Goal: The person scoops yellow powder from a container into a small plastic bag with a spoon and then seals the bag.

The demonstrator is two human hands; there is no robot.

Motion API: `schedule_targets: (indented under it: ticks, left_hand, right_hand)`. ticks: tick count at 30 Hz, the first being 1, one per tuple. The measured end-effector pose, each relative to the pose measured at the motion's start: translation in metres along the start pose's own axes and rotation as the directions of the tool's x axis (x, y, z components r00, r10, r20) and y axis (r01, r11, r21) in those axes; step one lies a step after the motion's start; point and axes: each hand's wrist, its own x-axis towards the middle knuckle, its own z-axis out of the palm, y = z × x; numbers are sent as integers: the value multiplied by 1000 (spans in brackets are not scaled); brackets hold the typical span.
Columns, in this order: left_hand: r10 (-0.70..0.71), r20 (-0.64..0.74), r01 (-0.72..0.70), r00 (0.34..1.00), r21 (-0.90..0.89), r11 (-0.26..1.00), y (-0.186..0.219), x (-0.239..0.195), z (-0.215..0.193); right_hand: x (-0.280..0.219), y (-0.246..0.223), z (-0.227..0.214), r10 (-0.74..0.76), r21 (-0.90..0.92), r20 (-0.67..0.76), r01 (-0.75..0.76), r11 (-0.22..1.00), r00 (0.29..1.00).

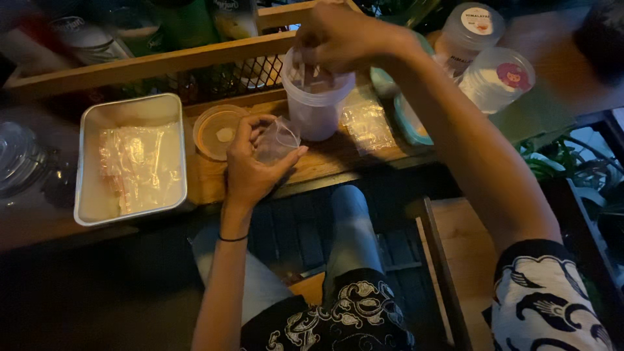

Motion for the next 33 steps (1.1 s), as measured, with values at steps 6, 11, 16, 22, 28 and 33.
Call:
schedule_targets:
  ticks: [6,11,16,22,28,33]
  left_hand:
    - [21,2,-21,1000,-8,1000,1,0,0]
    - [47,46,-45,998,-48,998,5,0,-3]
    - [56,67,-51,996,-71,996,5,0,-3]
    - [80,45,-80,996,5,997,-3,1,0]
    - [102,36,-103,994,43,994,-4,2,-2]
    - [34,113,-25,993,-84,996,-1,2,-1]
  right_hand:
    - [-17,-17,-13,157,70,-58,-153,986,986]
    - [-26,-6,-13,151,158,-137,-129,979,979]
    - [-34,-10,-11,279,225,-186,-235,946,942]
    - [-14,-8,9,-134,-247,-137,98,964,981]
    - [0,-20,18,15,-144,-37,-20,989,999]
    - [-2,-13,14,-167,-198,61,176,964,984]
